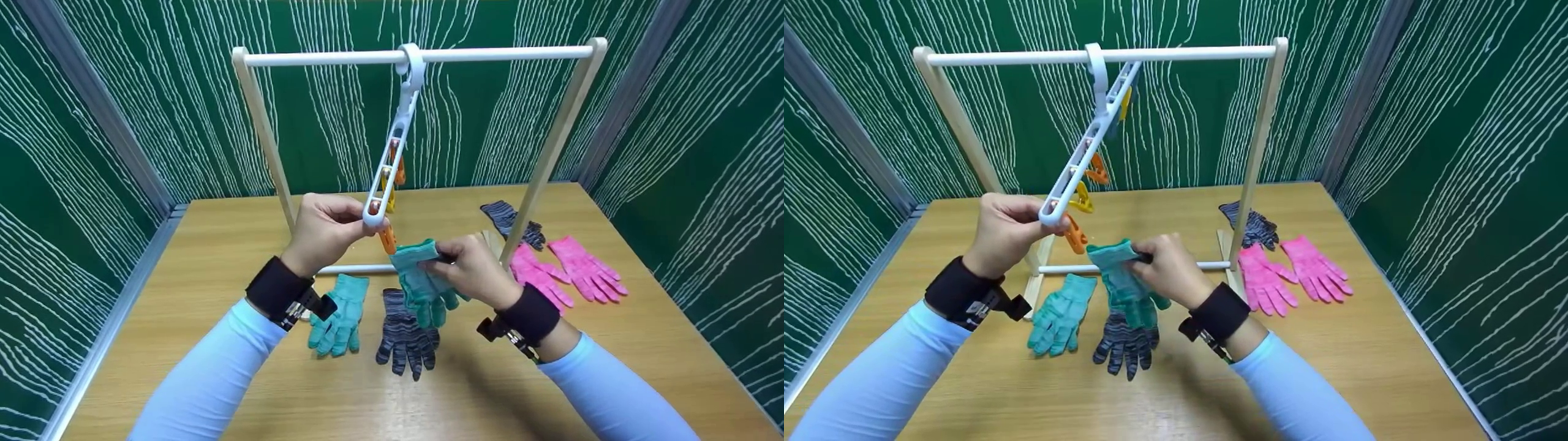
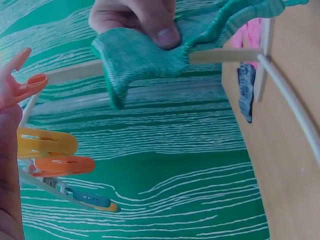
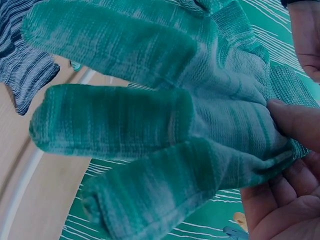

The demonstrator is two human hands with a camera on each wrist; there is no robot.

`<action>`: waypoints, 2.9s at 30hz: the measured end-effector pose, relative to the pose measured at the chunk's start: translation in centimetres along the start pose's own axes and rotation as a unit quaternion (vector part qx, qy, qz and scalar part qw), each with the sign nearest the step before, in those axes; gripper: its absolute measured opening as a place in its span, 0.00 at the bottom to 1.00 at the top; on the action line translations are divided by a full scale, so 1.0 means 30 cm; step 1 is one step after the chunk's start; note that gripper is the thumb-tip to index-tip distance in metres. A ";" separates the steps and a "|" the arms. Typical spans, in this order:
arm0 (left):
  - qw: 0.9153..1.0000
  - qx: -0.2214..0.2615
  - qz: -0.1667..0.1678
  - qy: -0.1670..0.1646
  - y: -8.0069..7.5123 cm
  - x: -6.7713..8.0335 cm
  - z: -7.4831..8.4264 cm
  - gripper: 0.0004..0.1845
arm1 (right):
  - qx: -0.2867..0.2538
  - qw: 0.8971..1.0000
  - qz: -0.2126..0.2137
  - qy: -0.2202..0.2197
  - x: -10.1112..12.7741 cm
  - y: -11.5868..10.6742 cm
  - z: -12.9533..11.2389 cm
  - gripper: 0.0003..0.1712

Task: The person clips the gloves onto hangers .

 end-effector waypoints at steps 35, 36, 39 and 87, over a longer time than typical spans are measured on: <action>1.000 0.024 -0.007 0.010 0.022 0.000 -0.003 0.04 | -0.028 0.995 0.023 -0.093 -0.027 0.000 -0.119 0.05; 1.000 0.023 -0.005 0.007 0.022 0.000 -0.003 0.04 | -0.026 0.995 0.024 -0.095 -0.028 0.000 -0.122 0.05; 1.000 0.023 -0.003 0.003 0.023 0.000 -0.002 0.02 | -0.024 0.995 0.026 -0.095 -0.030 -0.001 -0.128 0.05; 0.999 0.045 -0.021 -0.006 0.028 0.013 -0.024 0.37 | -0.078 0.996 -0.003 -0.054 -0.026 -0.004 -0.118 0.07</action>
Point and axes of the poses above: each hand's wrist, its own x-axis away from the middle knuckle, its own y-axis out of the palm, z = x × y, the point moved 5 cm from there along -x, towards the middle knuckle, and after that the axes turned 3 degrees about -x, right-handed, at the moved point
